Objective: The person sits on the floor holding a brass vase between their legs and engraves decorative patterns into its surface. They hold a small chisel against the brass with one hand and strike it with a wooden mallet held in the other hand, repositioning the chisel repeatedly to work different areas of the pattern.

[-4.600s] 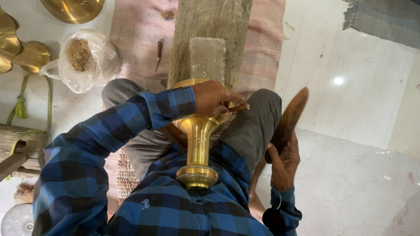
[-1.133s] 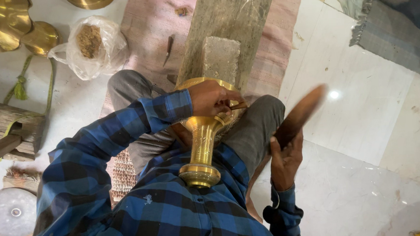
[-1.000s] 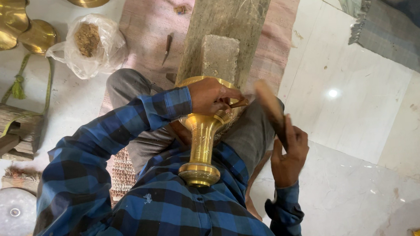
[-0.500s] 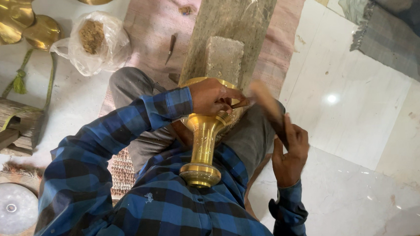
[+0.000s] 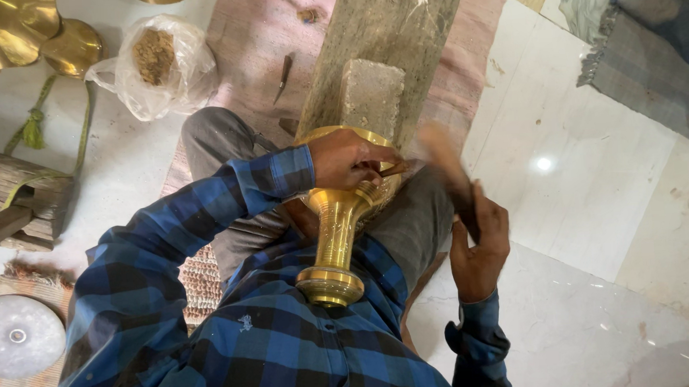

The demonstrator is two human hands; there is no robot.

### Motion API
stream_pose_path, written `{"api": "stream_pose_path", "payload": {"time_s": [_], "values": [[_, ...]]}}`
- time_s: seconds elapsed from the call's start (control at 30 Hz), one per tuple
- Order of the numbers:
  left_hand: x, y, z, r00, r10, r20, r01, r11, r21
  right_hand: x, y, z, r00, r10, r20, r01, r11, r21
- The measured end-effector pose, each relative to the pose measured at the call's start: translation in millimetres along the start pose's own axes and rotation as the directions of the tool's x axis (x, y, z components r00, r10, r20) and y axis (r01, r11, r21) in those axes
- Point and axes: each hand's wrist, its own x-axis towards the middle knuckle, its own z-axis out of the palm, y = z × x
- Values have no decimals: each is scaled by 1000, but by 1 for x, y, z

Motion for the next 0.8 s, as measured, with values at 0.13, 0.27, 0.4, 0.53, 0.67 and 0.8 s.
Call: {"api": "stream_pose_path", "payload": {"time_s": [0.13, 0.27, 0.4, 0.53, 0.67, 0.8], "values": [[-1, -1, 0, 1000, -19, 4, 19, 1000, 16, 3, -1, 5, 998, 61, 19, -64, 959, 275], [-2, 0, -1, 998, -65, -25, 66, 998, 25, 7, -1, 9, 1000, -3, 1, 2, 977, 213], [-5, 0, 0, 994, -106, -4, 106, 993, 50, 9, 0, 7, 987, -94, 133, 128, 951, -280], [-6, 2, -2, 997, -72, 14, 73, 995, -68, 8, 0, 9, 1000, -18, -15, 21, 966, 257], [-4, 6, -5, 998, -58, 39, 61, 996, -68, 10, -3, 13, 998, -53, 16, 54, 998, -38], [-7, 10, -4, 992, -110, -54, 111, 994, 3, 14, -7, 14, 996, 92, -16, -66, 812, 580]]}}
